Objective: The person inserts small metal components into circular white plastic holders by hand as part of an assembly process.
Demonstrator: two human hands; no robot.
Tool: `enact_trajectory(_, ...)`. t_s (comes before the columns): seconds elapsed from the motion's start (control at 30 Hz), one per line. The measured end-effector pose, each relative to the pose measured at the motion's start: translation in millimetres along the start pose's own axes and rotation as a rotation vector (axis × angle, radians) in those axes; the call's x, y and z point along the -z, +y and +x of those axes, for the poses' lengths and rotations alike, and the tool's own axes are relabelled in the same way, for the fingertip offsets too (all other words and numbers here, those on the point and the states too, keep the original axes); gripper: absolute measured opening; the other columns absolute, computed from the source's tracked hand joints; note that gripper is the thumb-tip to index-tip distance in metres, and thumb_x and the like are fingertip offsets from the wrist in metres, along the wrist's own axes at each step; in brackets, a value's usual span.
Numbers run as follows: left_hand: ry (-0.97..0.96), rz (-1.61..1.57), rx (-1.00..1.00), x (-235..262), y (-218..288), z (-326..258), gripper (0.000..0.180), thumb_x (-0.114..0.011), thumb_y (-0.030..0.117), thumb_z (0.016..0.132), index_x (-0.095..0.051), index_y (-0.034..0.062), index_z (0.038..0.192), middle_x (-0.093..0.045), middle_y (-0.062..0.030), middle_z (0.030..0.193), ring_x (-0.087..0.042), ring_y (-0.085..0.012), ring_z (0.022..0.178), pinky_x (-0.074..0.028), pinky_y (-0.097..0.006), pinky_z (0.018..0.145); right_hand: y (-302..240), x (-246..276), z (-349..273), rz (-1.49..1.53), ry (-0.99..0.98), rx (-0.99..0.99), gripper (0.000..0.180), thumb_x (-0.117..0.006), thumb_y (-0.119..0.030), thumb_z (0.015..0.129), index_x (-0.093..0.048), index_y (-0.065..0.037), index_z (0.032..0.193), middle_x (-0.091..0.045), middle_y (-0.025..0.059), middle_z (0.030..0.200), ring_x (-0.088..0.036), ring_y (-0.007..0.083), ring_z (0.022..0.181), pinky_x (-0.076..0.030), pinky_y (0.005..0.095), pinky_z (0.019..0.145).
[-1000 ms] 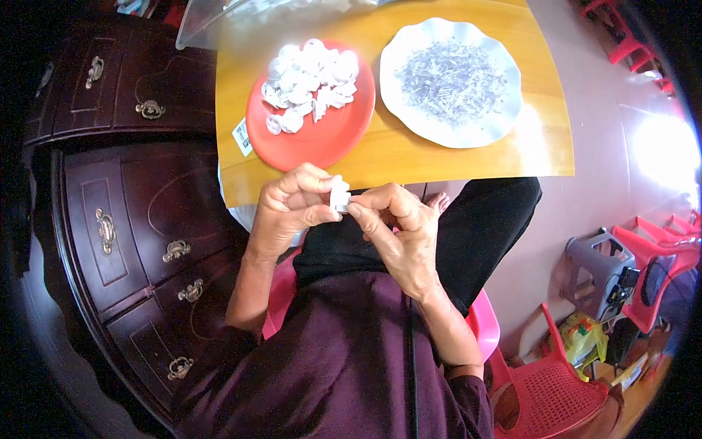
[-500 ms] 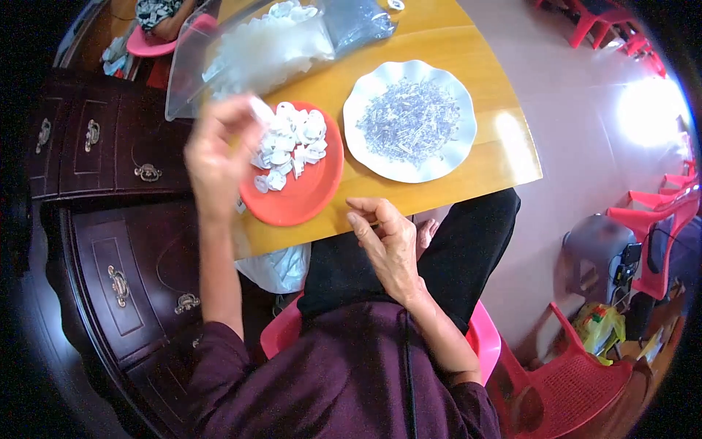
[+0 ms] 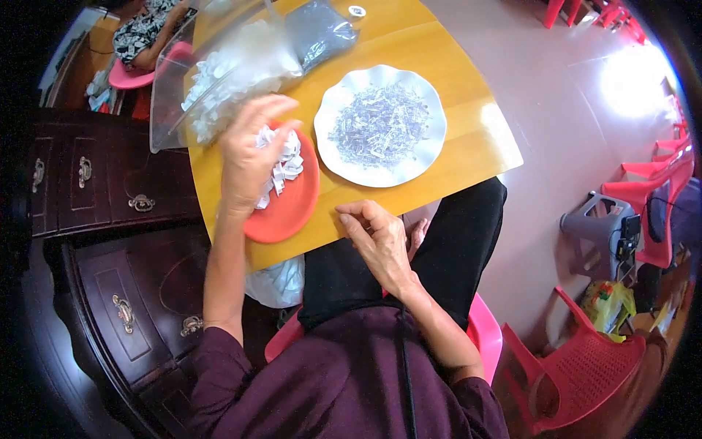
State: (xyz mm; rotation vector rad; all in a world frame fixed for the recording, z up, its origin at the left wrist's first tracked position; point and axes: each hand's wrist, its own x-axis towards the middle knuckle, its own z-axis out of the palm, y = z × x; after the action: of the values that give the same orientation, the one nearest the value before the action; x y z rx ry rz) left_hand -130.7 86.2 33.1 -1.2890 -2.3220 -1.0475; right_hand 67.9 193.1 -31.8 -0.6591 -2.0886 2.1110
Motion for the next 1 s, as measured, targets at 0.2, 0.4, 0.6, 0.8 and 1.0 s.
enact_trajectory(0.2,-0.128,-0.112,0.009,-56,17,-10,0.022,-0.073,0.004,0.078,-0.069,0.0046,0.1,-0.064,-0.0092,0.097,-0.061,-0.0268,0.093,-0.05,-0.039,0.082,5,4,-2,0.163,0.01,-0.039,0.017,-0.062,-0.014,0.096,-0.068,-0.003,0.108,-0.063,-0.0011,0.076,-0.056,0.0034,0.065,-0.045,0.019,0.055)
enact_trajectory(0.4,-0.157,-0.011,-0.004,-66,17,-4,0.015,-0.072,0.004,0.079,-0.069,0.0034,0.094,-0.065,-0.0107,0.092,-0.064,-0.0284,0.087,-0.05,-0.037,0.076,1,6,-3,0.153,0.019,-0.021,0.018,-0.063,-0.014,0.096,-0.068,-0.002,0.107,-0.064,-0.0011,0.076,-0.056,0.0033,0.064,-0.046,0.0187,0.056)
enact_trajectory(0.6,-0.087,-0.047,0.04,-55,18,-15,0.011,-0.072,0.002,0.08,-0.069,0.0034,0.09,-0.064,-0.0091,0.084,-0.063,-0.0243,0.078,-0.049,-0.035,0.071,-4,9,-4,0.151,0.023,-0.009,0.018,-0.063,-0.014,0.095,-0.069,-0.001,0.106,-0.065,-0.0011,0.075,-0.055,0.003,0.062,-0.047,0.019,0.056)
enact_trajectory(0.8,-0.002,-0.422,0.468,-28,46,-57,0.004,-0.068,0.005,0.089,-0.068,0.0023,0.092,-0.064,-0.0012,0.082,-0.057,-0.0056,0.07,-0.043,-0.021,0.063,-16,6,1,0.186,0.054,0.003,0.019,-0.065,-0.012,0.094,-0.068,-0.001,0.108,-0.065,0.0014,0.078,-0.056,0.0056,0.064,-0.048,0.0219,0.055)
enact_trajectory(1.0,0.067,-1.414,1.031,-7,83,-104,0.01,-0.063,0.014,0.095,-0.062,0.0045,0.099,-0.062,-0.0032,0.085,-0.055,-0.0095,0.069,-0.042,-0.024,0.059,-29,-6,2,0.268,-0.022,0.15,0.021,-0.065,-0.01,0.094,-0.068,-0.002,0.113,-0.06,0.0047,0.094,-0.056,0.0069,0.072,-0.047,0.0212,0.06)
